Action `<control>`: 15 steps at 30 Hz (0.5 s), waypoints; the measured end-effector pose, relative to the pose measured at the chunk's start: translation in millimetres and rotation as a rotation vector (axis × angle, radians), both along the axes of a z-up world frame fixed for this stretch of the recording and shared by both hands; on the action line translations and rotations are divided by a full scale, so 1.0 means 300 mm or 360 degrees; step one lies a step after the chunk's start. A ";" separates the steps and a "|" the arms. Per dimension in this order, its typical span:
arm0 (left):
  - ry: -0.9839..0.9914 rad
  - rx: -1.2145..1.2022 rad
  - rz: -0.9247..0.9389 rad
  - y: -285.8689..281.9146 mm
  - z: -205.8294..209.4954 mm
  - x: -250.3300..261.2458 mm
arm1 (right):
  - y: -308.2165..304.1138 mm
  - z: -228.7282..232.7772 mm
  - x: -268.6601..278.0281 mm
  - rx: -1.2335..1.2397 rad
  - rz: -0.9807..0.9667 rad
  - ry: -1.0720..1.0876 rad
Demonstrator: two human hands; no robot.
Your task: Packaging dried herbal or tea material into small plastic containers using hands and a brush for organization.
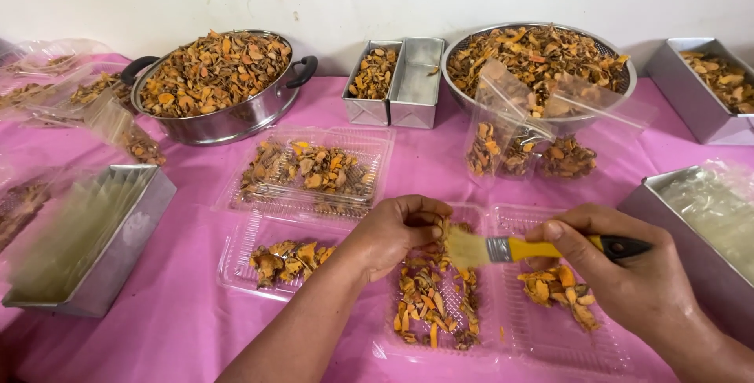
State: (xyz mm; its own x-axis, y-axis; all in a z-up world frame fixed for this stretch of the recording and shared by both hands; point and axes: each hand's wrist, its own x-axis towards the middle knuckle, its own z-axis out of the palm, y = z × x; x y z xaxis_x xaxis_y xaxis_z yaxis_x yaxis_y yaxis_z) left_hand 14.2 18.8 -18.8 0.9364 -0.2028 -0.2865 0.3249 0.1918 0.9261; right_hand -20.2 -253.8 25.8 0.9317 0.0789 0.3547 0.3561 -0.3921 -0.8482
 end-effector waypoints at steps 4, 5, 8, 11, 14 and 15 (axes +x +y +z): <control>-0.0102 -0.0082 0.0031 0.007 -0.026 0.010 | -0.012 0.034 -0.036 -0.0115 -0.0033 -0.0144; -0.0104 -0.0083 0.0028 0.007 -0.041 0.017 | -0.023 0.032 -0.031 -0.0117 -0.0035 -0.0146; -0.0201 -0.0132 0.0034 0.005 -0.059 0.023 | -0.046 0.019 -0.029 -0.0301 0.0407 -0.0569; -0.0255 0.0180 0.0121 0.003 0.001 0.004 | -0.053 -0.051 -0.022 -0.0596 0.0762 -0.0706; -0.0093 0.0412 0.0184 0.002 0.066 -0.019 | -0.067 -0.166 -0.016 -0.1090 0.0982 -0.1103; -0.0120 0.0445 0.0180 0.002 0.056 -0.012 | -0.067 -0.191 -0.025 -0.1244 0.1057 -0.1112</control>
